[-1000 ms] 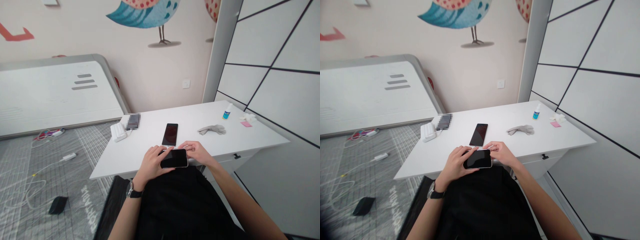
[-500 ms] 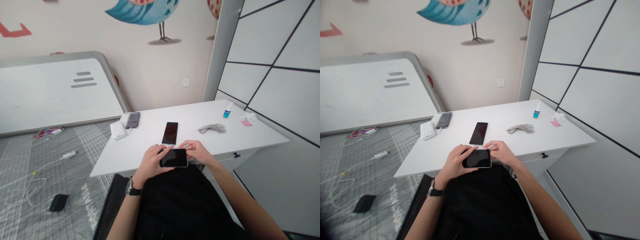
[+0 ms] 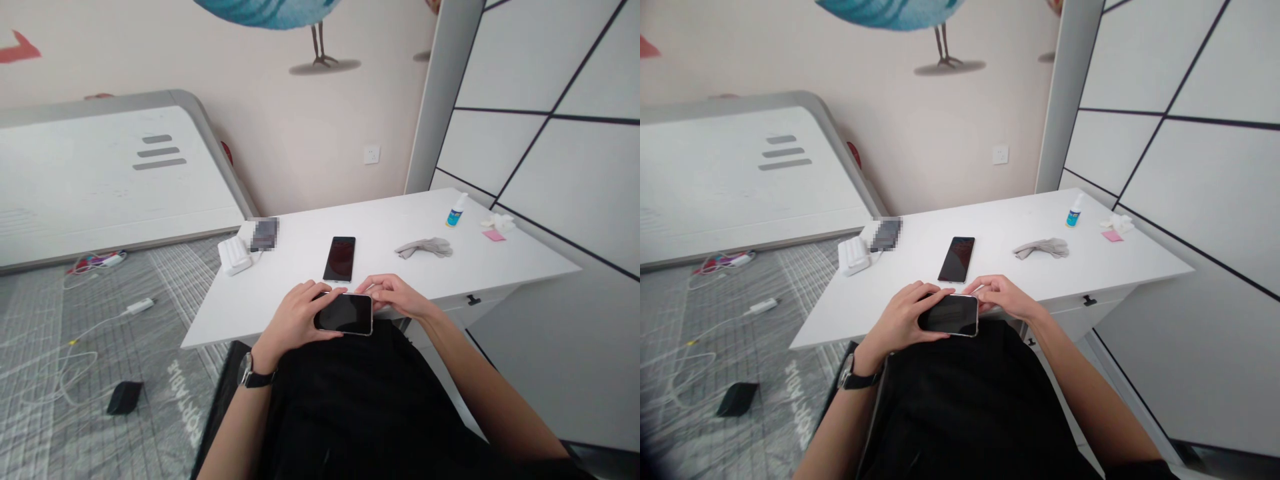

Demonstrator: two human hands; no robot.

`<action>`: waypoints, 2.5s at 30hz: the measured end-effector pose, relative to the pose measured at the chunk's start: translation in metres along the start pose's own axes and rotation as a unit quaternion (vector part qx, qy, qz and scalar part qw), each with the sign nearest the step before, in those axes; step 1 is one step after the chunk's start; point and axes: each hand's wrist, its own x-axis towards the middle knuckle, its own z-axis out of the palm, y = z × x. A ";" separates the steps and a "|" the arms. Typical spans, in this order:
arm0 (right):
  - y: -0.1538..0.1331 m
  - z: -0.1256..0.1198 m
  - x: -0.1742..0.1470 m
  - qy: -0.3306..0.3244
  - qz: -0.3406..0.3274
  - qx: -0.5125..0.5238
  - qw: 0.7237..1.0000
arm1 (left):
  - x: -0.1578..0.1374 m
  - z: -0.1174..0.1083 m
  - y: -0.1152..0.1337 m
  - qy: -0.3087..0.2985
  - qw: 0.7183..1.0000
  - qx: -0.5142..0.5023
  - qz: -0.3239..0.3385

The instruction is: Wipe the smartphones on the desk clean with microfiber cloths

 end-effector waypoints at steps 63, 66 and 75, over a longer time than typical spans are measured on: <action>0.003 0.013 0.006 0.093 -0.039 -0.038 0.994 | 0.026 0.002 -0.001 0.051 0.987 0.092 -0.119; 0.002 0.014 0.006 0.093 -0.043 -0.034 0.994 | 0.026 0.002 -0.001 0.050 0.987 0.092 -0.119; 0.004 0.016 0.007 0.114 -0.075 -0.062 0.989 | 0.027 0.005 0.003 0.059 0.989 0.046 -0.129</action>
